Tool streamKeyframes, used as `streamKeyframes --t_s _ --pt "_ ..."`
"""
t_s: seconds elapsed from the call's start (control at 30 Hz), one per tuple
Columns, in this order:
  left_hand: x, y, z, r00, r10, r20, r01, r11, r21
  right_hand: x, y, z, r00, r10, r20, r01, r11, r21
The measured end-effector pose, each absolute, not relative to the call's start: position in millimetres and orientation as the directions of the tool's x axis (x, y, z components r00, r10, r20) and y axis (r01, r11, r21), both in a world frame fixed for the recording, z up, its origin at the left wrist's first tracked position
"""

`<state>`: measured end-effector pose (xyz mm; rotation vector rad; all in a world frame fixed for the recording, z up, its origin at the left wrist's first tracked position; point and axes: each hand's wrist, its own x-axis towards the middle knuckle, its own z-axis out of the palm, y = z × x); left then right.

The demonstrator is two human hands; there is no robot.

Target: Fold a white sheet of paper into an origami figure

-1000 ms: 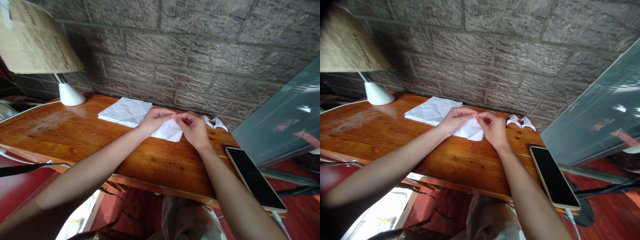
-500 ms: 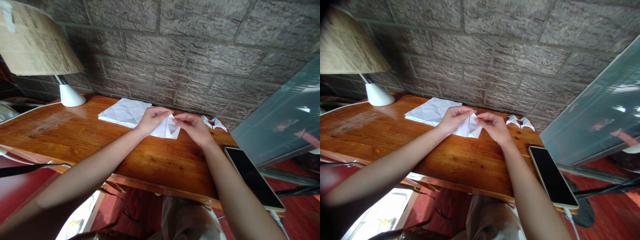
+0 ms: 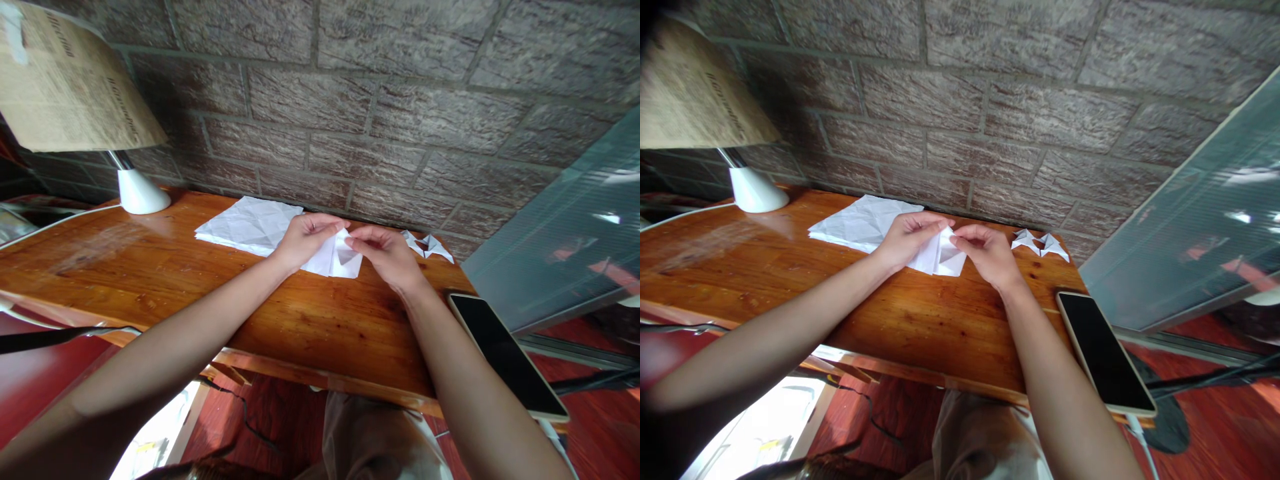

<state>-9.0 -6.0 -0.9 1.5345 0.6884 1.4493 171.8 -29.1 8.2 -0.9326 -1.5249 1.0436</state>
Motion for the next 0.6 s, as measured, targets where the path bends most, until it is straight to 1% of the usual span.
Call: streamKeyframes --t_s 0.17,0.43,0.6 --pt "-10.4 -6.6 0.9 0.194 0.843 0.501 -0.172 -0.474 0.864 169.9 -32.3 10.8 -0.164 0.944 0.287 0.025 0.295 -0.955" --pt "-8.9 -8.0 -0.8 0.240 0.827 0.508 -0.185 -0.475 0.860 172.4 -32.7 11.9 -0.213 0.970 0.118 -0.088 0.101 -0.991" --pt "-9.0 -8.2 -1.5 0.253 0.819 0.515 -0.213 -0.472 0.855 173.6 -32.7 11.5 -0.251 0.966 0.067 -0.116 0.039 -0.992"
